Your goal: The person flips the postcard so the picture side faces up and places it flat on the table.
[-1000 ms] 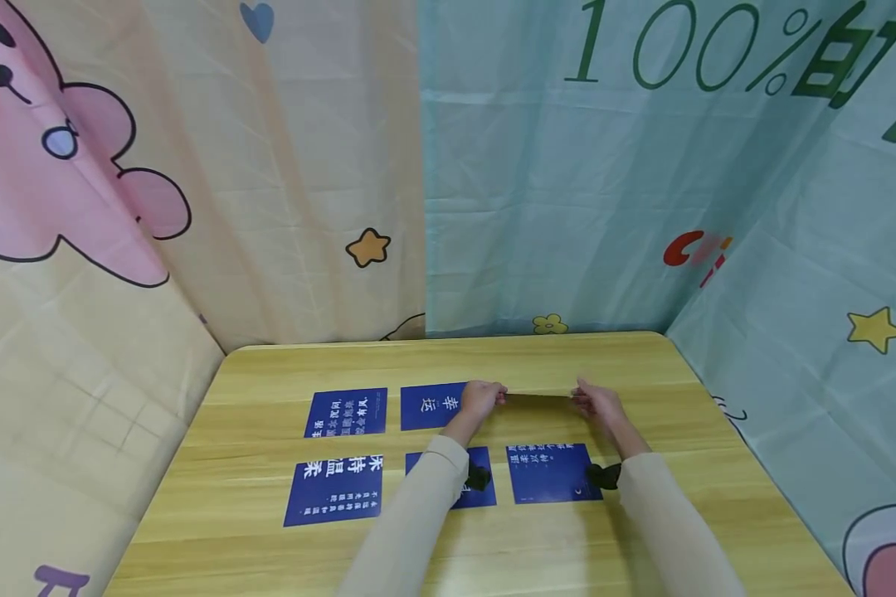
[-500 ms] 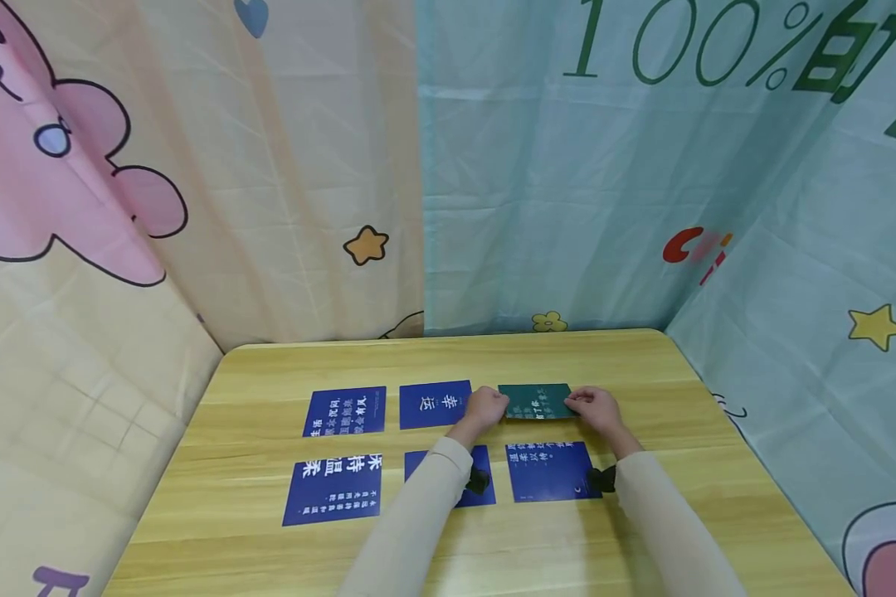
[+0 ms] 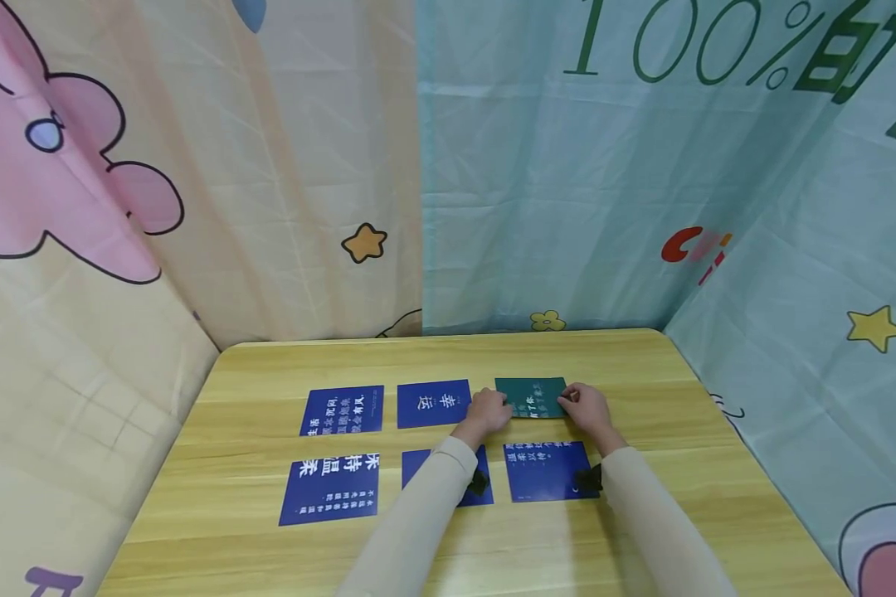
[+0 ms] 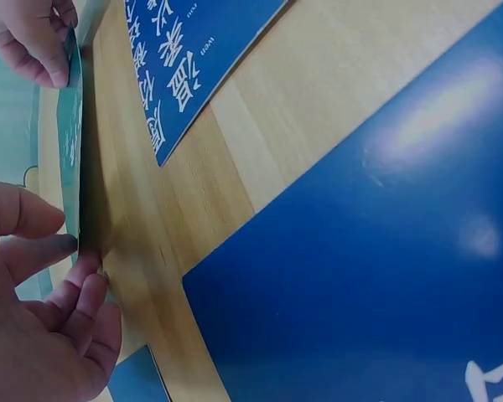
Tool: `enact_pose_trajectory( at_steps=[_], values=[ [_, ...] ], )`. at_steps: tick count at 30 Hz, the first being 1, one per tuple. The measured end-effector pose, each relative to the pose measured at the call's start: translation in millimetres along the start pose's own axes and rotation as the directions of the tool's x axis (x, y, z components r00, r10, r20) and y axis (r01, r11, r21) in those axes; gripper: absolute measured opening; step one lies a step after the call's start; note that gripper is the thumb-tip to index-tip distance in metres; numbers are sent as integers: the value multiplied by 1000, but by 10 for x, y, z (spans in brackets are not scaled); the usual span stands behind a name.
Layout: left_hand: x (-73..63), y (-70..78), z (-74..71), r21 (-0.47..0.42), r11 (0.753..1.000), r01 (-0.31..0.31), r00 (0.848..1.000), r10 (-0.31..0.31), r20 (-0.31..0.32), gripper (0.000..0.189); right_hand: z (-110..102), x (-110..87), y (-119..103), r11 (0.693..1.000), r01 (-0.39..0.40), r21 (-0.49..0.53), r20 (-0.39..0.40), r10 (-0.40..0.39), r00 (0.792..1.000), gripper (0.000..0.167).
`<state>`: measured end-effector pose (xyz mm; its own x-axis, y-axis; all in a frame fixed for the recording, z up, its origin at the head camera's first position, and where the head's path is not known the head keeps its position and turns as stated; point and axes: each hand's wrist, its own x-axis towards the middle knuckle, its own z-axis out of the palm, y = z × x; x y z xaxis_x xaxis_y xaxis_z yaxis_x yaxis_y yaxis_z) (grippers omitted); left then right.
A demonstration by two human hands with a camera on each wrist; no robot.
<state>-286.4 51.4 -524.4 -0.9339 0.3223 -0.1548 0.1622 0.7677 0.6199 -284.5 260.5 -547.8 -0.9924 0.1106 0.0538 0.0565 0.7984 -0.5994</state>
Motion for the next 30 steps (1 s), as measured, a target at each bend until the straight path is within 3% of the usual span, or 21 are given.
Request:
enact_pose_trajectory(
  at_steps=[7, 13, 30],
  values=[
    [-6, 13, -2, 53, 998, 26, 1000, -26, -3, 39, 35, 18, -77, 995, 3, -102, 18, -1, 1000, 20],
    [-6, 23, -3, 65, 997, 44, 999, -44, -3, 37, 72, 30, -144, 972, -20, -234, 3, 21, 1000, 23],
    [-7, 6, -2, 97, 993, 65, 998, -65, -4, 38, 86, 22, -310, 927, -43, -373, 23, 55, 998, 24]
  ],
)
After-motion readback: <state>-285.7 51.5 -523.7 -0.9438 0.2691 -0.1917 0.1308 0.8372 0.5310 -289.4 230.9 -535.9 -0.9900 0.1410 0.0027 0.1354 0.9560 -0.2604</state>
